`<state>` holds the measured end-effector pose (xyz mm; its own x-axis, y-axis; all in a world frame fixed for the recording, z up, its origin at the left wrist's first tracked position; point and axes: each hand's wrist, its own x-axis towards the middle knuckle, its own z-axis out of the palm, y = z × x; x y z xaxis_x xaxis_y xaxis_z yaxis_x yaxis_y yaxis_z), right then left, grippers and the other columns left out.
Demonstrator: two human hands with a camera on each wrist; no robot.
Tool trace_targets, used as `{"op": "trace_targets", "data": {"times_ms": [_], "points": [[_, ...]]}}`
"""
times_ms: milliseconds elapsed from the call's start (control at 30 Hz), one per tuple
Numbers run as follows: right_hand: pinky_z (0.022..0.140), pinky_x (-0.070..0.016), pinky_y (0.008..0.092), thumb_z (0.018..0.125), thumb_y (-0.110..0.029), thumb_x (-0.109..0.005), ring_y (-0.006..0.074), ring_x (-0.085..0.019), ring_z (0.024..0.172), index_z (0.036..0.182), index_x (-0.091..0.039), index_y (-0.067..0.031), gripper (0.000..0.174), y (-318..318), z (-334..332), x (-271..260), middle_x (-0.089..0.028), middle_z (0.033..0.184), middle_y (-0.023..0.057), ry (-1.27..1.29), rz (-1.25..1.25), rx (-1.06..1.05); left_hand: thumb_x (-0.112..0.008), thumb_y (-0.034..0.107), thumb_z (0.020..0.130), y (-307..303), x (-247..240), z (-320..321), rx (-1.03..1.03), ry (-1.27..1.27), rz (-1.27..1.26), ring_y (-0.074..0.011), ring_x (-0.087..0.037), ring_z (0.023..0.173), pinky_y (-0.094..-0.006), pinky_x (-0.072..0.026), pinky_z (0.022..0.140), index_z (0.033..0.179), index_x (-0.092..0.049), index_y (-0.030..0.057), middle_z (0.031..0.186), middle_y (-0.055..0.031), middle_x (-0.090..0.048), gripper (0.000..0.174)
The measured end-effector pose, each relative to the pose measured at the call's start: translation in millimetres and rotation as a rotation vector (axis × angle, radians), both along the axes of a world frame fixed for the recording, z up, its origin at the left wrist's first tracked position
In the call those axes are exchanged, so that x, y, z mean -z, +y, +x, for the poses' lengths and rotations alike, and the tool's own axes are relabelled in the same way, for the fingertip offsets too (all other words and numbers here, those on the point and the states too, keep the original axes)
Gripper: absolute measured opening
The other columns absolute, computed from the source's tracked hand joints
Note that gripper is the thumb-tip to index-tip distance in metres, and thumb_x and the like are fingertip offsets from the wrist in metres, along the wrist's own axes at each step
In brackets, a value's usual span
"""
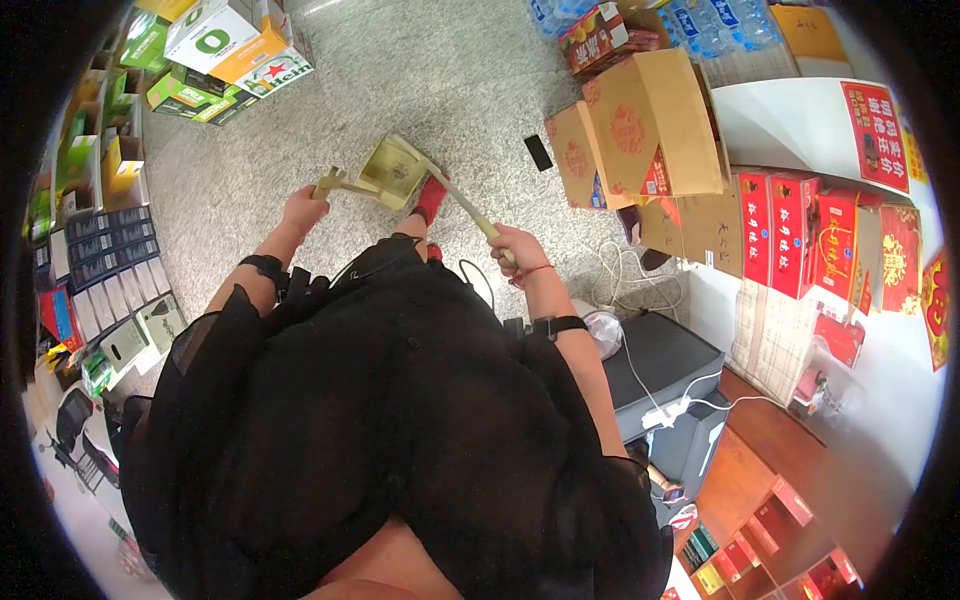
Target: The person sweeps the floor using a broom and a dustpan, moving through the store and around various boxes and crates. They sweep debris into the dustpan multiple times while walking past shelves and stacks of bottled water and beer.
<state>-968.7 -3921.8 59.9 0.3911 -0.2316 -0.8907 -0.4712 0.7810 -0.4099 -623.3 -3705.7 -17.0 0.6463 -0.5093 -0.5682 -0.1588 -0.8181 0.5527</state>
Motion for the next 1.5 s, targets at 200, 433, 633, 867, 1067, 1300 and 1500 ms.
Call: {"op": "trace_targets", "data": {"times_ms": [200,433,633,867,1067,1300,1500], "points": [[0.033,-0.0265,0.0195,0.075,-0.008,-0.059,0.0056,-0.037,0.039,0.133,-0.036,-0.0042,0.063,-67,1,-22,-0.048,0.062,0.0011,0.005,-0.077,-0.027,-0.06,0.018,0.059,-43,9,20,0.015,0.053,0.018,-0.0284,-0.058,0.07,-0.038,-0.0444,0.064,0.085,-0.06,0.003,0.074,-0.0143,-0.061,0.031],[0.032,-0.0266,0.0216,0.077,-0.01,-0.058,0.0064,-0.038,0.04,0.134,-0.034,-0.0074,0.061,-174,47,5,-0.048,0.061,0.0015,0.089,-0.187,0.007,-0.061,0.017,0.058,-99,10,55,-0.007,0.061,-0.018,-0.0277,-0.057,0.068,-0.038,-0.0435,0.062,0.084,-0.06,0.003,0.072,-0.0142,-0.059,0.03],[0.032,-0.0267,0.0217,0.077,-0.01,-0.059,0.0072,-0.037,0.04,0.125,-0.042,-0.009,0.05,-218,87,42,-0.047,0.061,0.0012,0.158,-0.185,0.076,-0.061,0.015,0.057,-145,10,86,-0.032,0.149,-0.024,-0.0256,-0.054,0.066,-0.0365,-0.0429,0.062,0.084,-0.06,0.0025,0.069,-0.013,-0.057,0.03],[0.033,-0.0258,0.0212,0.076,-0.009,-0.059,0.0059,-0.036,0.039,0.119,-0.049,-0.0091,0.044,-209,106,12,-0.047,0.061,-0.0001,0.128,-0.091,-0.04,-0.061,0.019,0.058,-195,3,99,0.085,0.095,0.03,-0.029,-0.058,0.071,-0.0377,-0.0447,0.064,0.087,-0.06,0.0055,0.074,-0.0136,-0.06,0.032],[0.034,-0.0225,0.0169,0.077,-0.01,-0.058,0.0029,-0.035,0.039,0.124,-0.046,-0.0092,0.048,-239,115,-9,-0.049,0.063,0.0008,0.061,0.033,-0.032,-0.061,0.021,0.058,-235,3,104,0.17,0.038,0.026,-0.0322,-0.059,0.075,-0.0394,-0.0459,0.067,0.087,-0.06,0.0054,0.077,-0.0155,-0.061,0.032],[0.034,-0.022,0.0161,0.078,-0.013,-0.057,0.0033,-0.035,0.039,0.129,-0.04,-0.0105,0.055,-319,99,-26,-0.047,0.062,0.0012,0.069,-0.041,0.111,-0.06,0.02,0.058,-269,-1,119,0.144,-0.034,-0.001,-0.0339,-0.059,0.075,-0.041,-0.0451,0.065,0.084,-0.06,0.0037,0.076,-0.0176,-0.061,0.031],[0.034,-0.0248,0.0198,0.08,-0.013,-0.056,0.0061,-0.037,0.04,0.115,-0.047,-0.0105,0.036,-403,112,-1,-0.049,0.062,0.0017,0.131,-0.17,0.091,-0.06,0.016,0.057,-312,0,118,-0.028,0.077,-0.036,-0.0284,-0.057,0.067,-0.0377,-0.0436,0.061,0.084,-0.06,0.0026,0.071,-0.0149,-0.059,0.029]]}}
